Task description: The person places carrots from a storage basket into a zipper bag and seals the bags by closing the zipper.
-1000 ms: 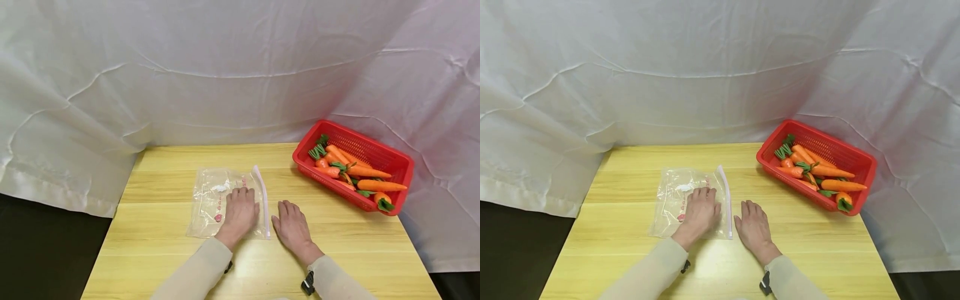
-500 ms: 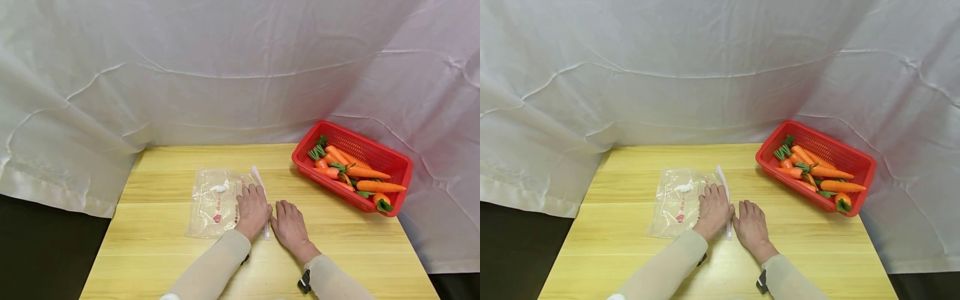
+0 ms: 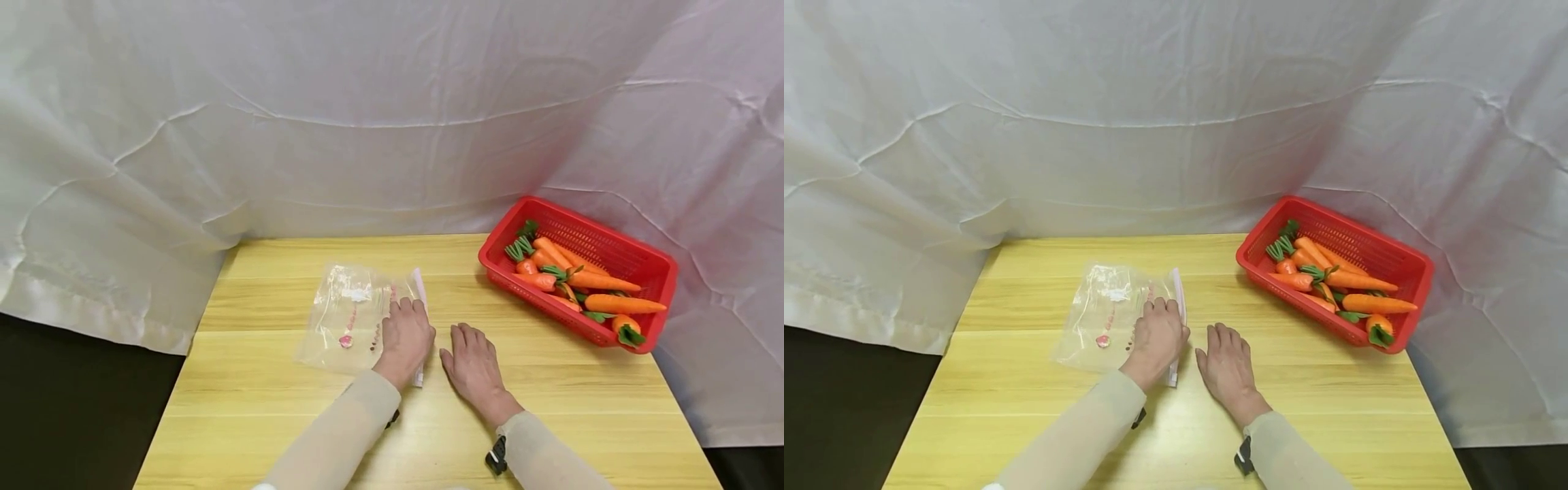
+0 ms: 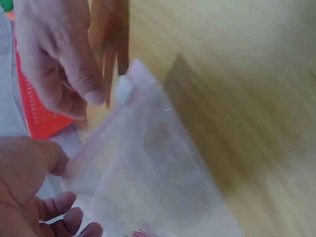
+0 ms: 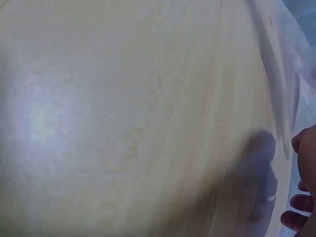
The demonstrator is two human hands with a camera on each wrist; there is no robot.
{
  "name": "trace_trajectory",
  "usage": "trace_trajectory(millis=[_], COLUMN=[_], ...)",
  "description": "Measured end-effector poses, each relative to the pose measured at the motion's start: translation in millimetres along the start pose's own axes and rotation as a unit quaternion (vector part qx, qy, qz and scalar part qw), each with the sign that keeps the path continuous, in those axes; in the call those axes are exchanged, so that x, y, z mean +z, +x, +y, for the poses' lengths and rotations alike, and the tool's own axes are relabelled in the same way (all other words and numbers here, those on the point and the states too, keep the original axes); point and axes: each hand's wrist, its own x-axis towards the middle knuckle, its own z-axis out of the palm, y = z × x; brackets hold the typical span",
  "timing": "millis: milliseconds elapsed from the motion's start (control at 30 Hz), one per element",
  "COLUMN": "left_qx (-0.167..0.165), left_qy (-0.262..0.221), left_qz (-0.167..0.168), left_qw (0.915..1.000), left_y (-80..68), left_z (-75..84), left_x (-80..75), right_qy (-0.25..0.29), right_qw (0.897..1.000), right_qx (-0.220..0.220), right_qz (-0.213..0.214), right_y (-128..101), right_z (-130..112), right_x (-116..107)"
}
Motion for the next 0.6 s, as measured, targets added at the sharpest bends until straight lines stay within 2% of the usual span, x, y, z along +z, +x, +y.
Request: trace_trajectory(millis=[267, 467, 600], left_qx=[0.013, 0.024, 0.024], left_qy=[0.031, 0.01, -0.023], left_qz=[0.021, 0.076, 0.119], left_qw=[0.9992, 0.9968, 0.9923], left_y=[0.9, -0.3, -0.5], left_z=[-13.2, -15.9, -14.6], left_x=[-16.0, -35.6, -52.6], right_qy=[0.006, 0.039, 0.059], right_qw=[1.0, 0.998, 0.996], right_qx=[0.007, 0.014, 0.053], right_qz=[0.008, 0.057, 0.049], right_y=[4.0, 14.3, 21.6], right_z=[-2.6, -15.6, -25.8], right_x=[-7.0, -21.5, -33.1])
